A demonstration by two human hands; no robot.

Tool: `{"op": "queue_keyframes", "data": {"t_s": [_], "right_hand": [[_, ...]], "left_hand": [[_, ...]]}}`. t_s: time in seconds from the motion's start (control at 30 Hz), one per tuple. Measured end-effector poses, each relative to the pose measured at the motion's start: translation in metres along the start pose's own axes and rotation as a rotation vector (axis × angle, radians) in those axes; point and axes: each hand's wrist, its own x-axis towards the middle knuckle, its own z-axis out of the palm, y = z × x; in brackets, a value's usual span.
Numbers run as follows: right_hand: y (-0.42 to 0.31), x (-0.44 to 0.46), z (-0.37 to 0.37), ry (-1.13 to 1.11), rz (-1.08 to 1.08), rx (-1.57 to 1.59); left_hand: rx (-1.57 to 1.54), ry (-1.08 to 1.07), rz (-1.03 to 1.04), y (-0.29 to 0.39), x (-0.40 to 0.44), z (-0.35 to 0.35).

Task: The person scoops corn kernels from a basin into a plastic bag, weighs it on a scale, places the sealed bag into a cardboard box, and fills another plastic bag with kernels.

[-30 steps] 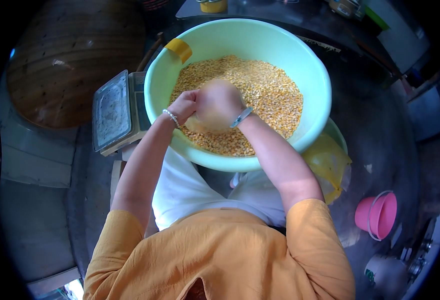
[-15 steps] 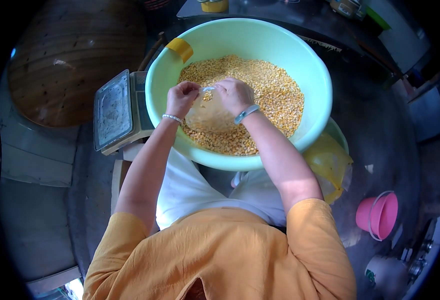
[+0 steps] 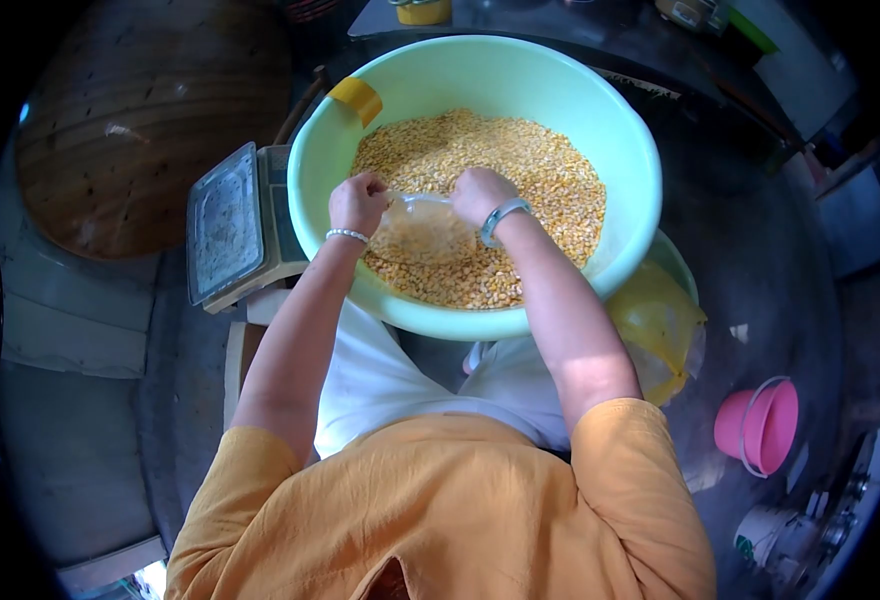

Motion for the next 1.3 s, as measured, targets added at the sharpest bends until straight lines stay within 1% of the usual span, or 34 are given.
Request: {"op": "queue_keyframes", "data": {"t_s": [0.2, 0.23, 0.3, 0.33, 0.4, 0.5, 0.6, 0.73, 0.8, 0.93, 1.03, 1.13, 1.23, 1.27, 1.3], "right_hand": [[-0.001, -0.002, -0.001, -0.063, 0.061, -0.037], [-0.001, -0.003, -0.001, 0.042, -0.003, 0.017], [0.0, -0.002, 0.0, 0.255, -0.131, 0.125], [0.001, 0.001, 0.005, 0.285, -0.174, 0.227], [-0.003, 0.005, 0.014, 0.341, -0.259, 0.436], [-0.016, -0.001, 0.011, 0.239, -0.212, 0.776], [-0.014, 0.004, 0.016, 0.113, -0.205, 1.072], [-0.015, 0.005, 0.014, -0.035, -0.277, 1.087], [-0.017, 0.003, 0.013, -0.103, -0.287, 1.056], [-0.018, 0.004, 0.015, -0.086, -0.248, 0.994], [-0.018, 0.004, 0.016, -0.063, -0.225, 0.987], [-0.018, 0.004, 0.017, -0.039, -0.212, 0.991], [-0.014, 0.004, 0.012, -0.043, -0.204, 0.971], [-0.009, 0.008, 0.016, -0.052, -0.209, 0.981], [-0.004, 0.013, 0.021, -0.061, -0.214, 0.991]], "left_hand": [[0.026, -0.006, -0.048, 0.005, -0.002, -0.006], [0.022, -0.016, -0.057, 0.008, -0.003, -0.008], [-0.046, 0.1, 0.027, 0.012, -0.005, -0.009], [-0.079, 0.158, 0.068, 0.015, -0.006, -0.009], [-0.192, 0.174, 0.159, 0.021, -0.008, -0.014], [-0.307, 0.155, 0.254, 0.035, -0.013, -0.023], [-0.336, 0.128, 0.34, 0.041, -0.016, -0.025], [-0.416, 0.097, 0.473, 0.047, -0.018, -0.028], [-0.453, 0.082, 0.473, 0.048, -0.019, -0.029], [-0.505, 0.065, 0.433, 0.049, -0.021, -0.032], [-0.494, 0.109, 0.459, 0.046, -0.02, -0.029], [-0.575, 0.07, 0.375, 0.044, -0.02, -0.027], [-0.387, 0.063, 0.444, 0.04, -0.017, -0.02], [-0.398, -0.101, 0.358, 0.038, -0.02, -0.02], [-0.316, -0.17, 0.346, 0.035, -0.02, -0.017]]}}
